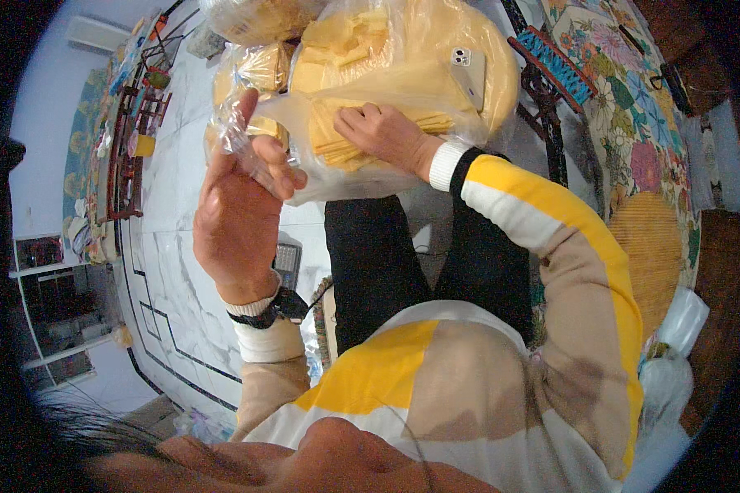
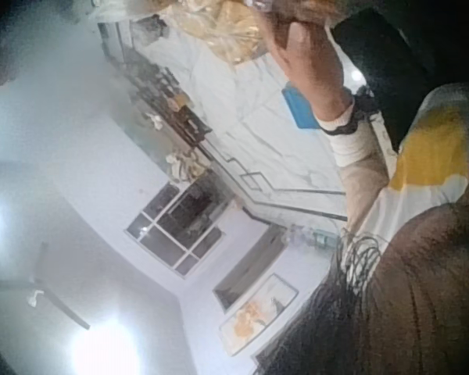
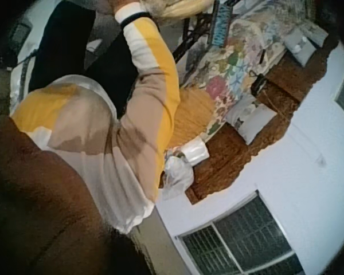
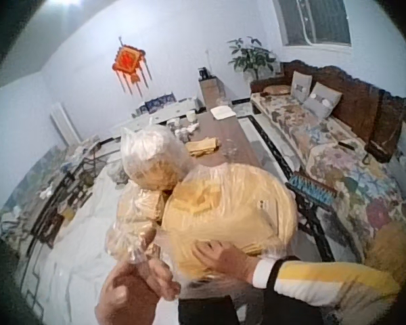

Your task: The person folds thin yellow sheets by hand, stacks them, places them into clear plastic bags, and weighs the bags on a digital scale. The person repeats this process multiple times, handling the sheets and bags directly.

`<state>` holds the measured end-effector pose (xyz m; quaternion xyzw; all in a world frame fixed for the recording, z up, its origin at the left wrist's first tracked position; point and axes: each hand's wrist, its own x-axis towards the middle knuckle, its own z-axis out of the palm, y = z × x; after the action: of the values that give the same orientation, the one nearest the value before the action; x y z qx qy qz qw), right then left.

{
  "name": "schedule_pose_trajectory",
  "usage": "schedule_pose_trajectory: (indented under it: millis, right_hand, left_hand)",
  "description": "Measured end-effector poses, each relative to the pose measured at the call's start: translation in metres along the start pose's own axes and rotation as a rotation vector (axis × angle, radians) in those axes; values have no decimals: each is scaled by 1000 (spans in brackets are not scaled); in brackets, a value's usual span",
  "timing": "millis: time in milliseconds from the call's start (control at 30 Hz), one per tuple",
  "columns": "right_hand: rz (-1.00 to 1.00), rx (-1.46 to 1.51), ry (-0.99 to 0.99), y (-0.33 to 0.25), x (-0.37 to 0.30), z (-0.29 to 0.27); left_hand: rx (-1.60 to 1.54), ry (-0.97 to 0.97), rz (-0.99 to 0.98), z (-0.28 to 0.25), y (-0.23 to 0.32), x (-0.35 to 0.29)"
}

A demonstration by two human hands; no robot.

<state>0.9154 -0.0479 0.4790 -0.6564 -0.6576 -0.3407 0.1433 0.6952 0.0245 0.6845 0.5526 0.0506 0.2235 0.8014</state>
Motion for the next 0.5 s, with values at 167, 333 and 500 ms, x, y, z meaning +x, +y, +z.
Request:
schedule_pose_trajectory:
  millis: [167, 333, 500]
  right_hand:
    - [118, 164, -299, -14, -5, -24]
    - [-44, 239, -605, 43, -30, -118]
    - [-140, 20, -798, 146, -31, -240]
  left_hand:
    - [19, 7, 5, 1, 0, 3]
    - [114, 16, 69, -5, 4, 2]
    - [-133, 51, -29, -24, 21, 20]
